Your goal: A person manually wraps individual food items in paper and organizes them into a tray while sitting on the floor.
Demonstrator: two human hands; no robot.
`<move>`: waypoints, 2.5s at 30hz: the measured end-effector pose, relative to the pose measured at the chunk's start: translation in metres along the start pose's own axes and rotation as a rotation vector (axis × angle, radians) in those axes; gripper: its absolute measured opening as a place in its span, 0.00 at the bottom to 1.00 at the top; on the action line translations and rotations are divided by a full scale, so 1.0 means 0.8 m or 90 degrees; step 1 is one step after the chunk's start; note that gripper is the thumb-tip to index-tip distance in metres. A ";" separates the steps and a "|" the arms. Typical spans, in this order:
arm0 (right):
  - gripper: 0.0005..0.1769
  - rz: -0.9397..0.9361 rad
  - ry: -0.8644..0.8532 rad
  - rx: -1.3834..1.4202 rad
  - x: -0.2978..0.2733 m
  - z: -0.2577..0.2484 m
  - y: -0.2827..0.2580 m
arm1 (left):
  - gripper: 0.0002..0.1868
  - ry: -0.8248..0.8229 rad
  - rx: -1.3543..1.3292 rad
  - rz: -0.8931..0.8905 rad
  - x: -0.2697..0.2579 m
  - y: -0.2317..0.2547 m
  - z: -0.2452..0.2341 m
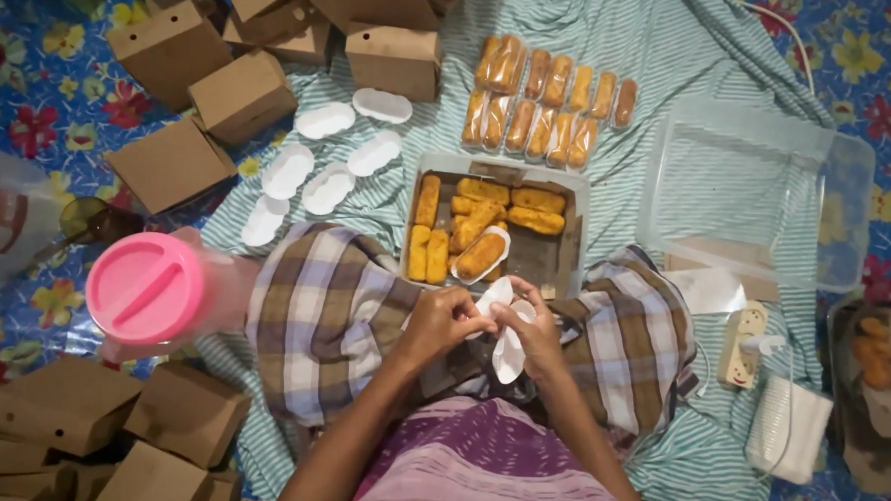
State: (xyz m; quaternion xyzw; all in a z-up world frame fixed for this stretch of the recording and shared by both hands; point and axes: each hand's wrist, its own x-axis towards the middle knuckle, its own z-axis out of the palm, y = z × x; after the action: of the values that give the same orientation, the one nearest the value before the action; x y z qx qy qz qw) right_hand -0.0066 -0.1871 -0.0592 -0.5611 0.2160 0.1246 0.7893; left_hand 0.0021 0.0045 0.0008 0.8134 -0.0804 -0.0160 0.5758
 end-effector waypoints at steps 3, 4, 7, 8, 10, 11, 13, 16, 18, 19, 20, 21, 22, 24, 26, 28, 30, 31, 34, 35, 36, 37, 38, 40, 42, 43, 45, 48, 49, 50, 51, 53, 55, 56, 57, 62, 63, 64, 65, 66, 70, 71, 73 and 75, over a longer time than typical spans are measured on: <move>0.34 0.005 0.006 0.018 -0.001 0.004 0.003 | 0.19 0.007 0.004 -0.002 0.001 0.003 -0.001; 0.33 0.008 0.007 0.024 0.000 0.003 0.005 | 0.19 0.004 0.005 0.003 0.001 0.003 -0.001; 0.31 0.024 0.009 0.033 0.007 -0.011 0.021 | 0.18 -0.007 -0.003 0.011 0.000 0.008 -0.002; 0.29 0.036 0.009 0.035 0.011 -0.016 0.028 | 0.18 -0.013 -0.011 0.013 0.000 0.011 -0.003; 0.29 0.040 0.012 0.034 0.006 -0.012 0.023 | 0.18 -0.015 -0.009 0.017 -0.002 0.008 -0.003; 0.28 0.045 0.018 0.035 0.004 -0.009 0.021 | 0.18 -0.018 -0.008 0.020 -0.002 0.006 -0.003; 0.28 0.047 0.011 0.031 0.004 -0.009 0.022 | 0.18 -0.012 -0.010 0.024 -0.003 0.008 -0.005; 0.27 0.053 0.009 0.024 0.000 -0.011 0.020 | 0.18 -0.006 -0.023 -0.002 -0.005 0.003 -0.002; 0.27 0.053 0.006 0.019 -0.002 -0.011 0.018 | 0.18 -0.001 -0.031 -0.029 -0.007 -0.009 0.001; 0.29 0.059 0.015 0.013 -0.002 -0.009 0.017 | 0.18 0.000 -0.059 -0.060 -0.009 -0.018 0.004; 0.30 0.066 0.023 0.006 -0.002 -0.007 0.016 | 0.18 0.003 -0.087 -0.093 -0.011 -0.027 0.005; 0.30 0.065 0.020 0.005 -0.003 -0.008 0.018 | 0.18 0.007 -0.086 -0.092 -0.011 -0.032 0.005; 0.30 0.069 0.030 0.006 -0.002 -0.009 0.019 | 0.17 0.008 -0.123 -0.124 -0.011 -0.038 0.004; 0.29 0.071 0.038 0.007 0.001 -0.012 0.023 | 0.17 0.011 -0.161 -0.154 -0.010 -0.039 -0.003; 0.29 0.078 0.040 0.012 0.004 -0.018 0.029 | 0.14 0.009 -0.251 -0.206 -0.007 -0.030 -0.016; 0.29 0.082 0.038 0.018 0.005 -0.019 0.028 | 0.13 0.044 -0.249 -0.220 -0.002 0.009 -0.047; 0.29 0.084 0.038 0.024 0.005 -0.017 0.025 | 0.12 0.078 -0.246 -0.234 0.009 -0.002 -0.064; 0.30 0.087 0.042 0.023 0.004 -0.015 0.022 | 0.11 0.124 -0.207 -0.218 0.017 -0.032 -0.065; 0.30 0.094 0.049 0.025 -0.001 -0.014 0.017 | 0.09 0.208 -0.137 -0.194 0.035 -0.032 -0.106; 0.30 0.098 0.051 0.028 -0.002 -0.013 0.016 | 0.09 0.248 -0.106 -0.186 0.041 -0.017 -0.126; 0.30 0.098 0.052 0.029 -0.002 -0.013 0.016 | 0.09 0.246 -0.106 -0.186 0.050 -0.027 -0.136; 0.30 0.099 0.053 0.034 -0.002 -0.014 0.017 | 0.11 0.289 0.004 -0.141 0.059 -0.037 -0.147; 0.30 0.098 0.053 0.039 -0.001 -0.015 0.017 | 0.12 0.329 0.114 -0.094 0.069 -0.048 -0.157; 0.30 0.096 0.055 0.035 0.001 -0.017 0.019 | 0.12 0.312 0.198 -0.033 0.090 -0.085 -0.170; 0.30 0.092 0.056 0.030 0.002 -0.019 0.019 | 0.12 0.294 0.281 0.028 0.101 -0.123 -0.174; 0.30 0.091 0.052 0.035 0.003 -0.020 0.018 | 0.18 0.270 0.309 0.020 0.102 -0.142 -0.172; 0.30 0.089 0.051 0.040 0.003 -0.023 0.016 | 0.26 0.242 0.335 0.012 0.099 -0.149 -0.161; 0.30 0.090 0.056 0.039 0.004 -0.024 0.015 | 0.30 0.210 0.316 0.012 0.078 -0.098 -0.131; 0.30 0.087 0.055 0.043 0.004 -0.023 0.014 | 0.26 0.163 0.205 -0.033 0.069 -0.073 -0.116; 0.29 0.084 0.050 0.046 0.005 -0.020 0.013 | 0.22 0.119 0.094 -0.078 0.060 -0.048 -0.103; 0.29 0.087 0.047 0.044 0.003 -0.018 0.011 | 0.22 0.123 0.095 -0.081 0.047 -0.034 -0.092; 0.29 0.083 0.042 0.042 0.000 -0.012 0.005 | 0.33 -0.038 -0.003 -0.207 0.023 -0.003 -0.069; 0.30 0.081 0.026 0.041 -0.006 -0.007 -0.001 | 0.31 -0.063 -0.010 -0.227 0.013 -0.003 -0.057; 0.30 0.077 0.014 0.043 -0.008 -0.004 -0.005 | 0.29 -0.091 -0.016 -0.245 0.009 -0.003 -0.050; 0.30 0.076 0.012 0.043 -0.009 -0.003 -0.004 | 0.29 -0.090 -0.015 -0.245 0.008 -0.039 -0.032; 0.31 0.081 -0.019 0.062 -0.012 0.000 0.005 | 0.17 -0.053 -0.076 -0.165 0.000 -0.103 -0.016; 0.31 0.082 -0.021 0.062 -0.014 0.002 0.006 | 0.17 -0.052 -0.075 -0.165 0.001 -0.097 -0.025; 0.30 0.083 -0.024 0.066 -0.016 0.003 0.005 | 0.16 -0.055 -0.063 -0.152 0.004 -0.090 -0.034; 0.29 0.084 -0.027 0.069 -0.017 0.005 0.005 | 0.15 -0.059 -0.051 -0.139 0.006 -0.083 -0.044; 0.29 0.084 -0.028 0.069 -0.021 0.009 -0.003 | 0.15 -0.058 -0.050 -0.139 0.008 -0.077 -0.055; 0.27 0.092 -0.060 0.109 -0.022 0.005 -0.010 | 0.10 0.120 -0.047 -0.170 0.020 -0.087 -0.113; 0.26 0.097 -0.061 0.123 -0.019 0.000 -0.006 | 0.10 0.204 -0.029 -0.168 0.026 -0.098 -0.131; 0.25 0.101 -0.049 0.129 -0.017 -0.003 -0.009 | 0.09 0.294 0.011 -0.181 0.031 -0.110 -0.173; 0.23 0.106 -0.038 0.135 -0.013 -0.006 -0.008 | 0.09 0.384 0.051 -0.194 0.036 -0.148 -0.210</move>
State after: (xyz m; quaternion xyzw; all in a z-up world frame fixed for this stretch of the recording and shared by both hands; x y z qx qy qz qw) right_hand -0.0139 -0.1931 -0.0497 -0.4505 0.2501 0.1829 0.8373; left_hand 0.0641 0.1955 -0.0518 0.8063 0.2155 0.1428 0.5321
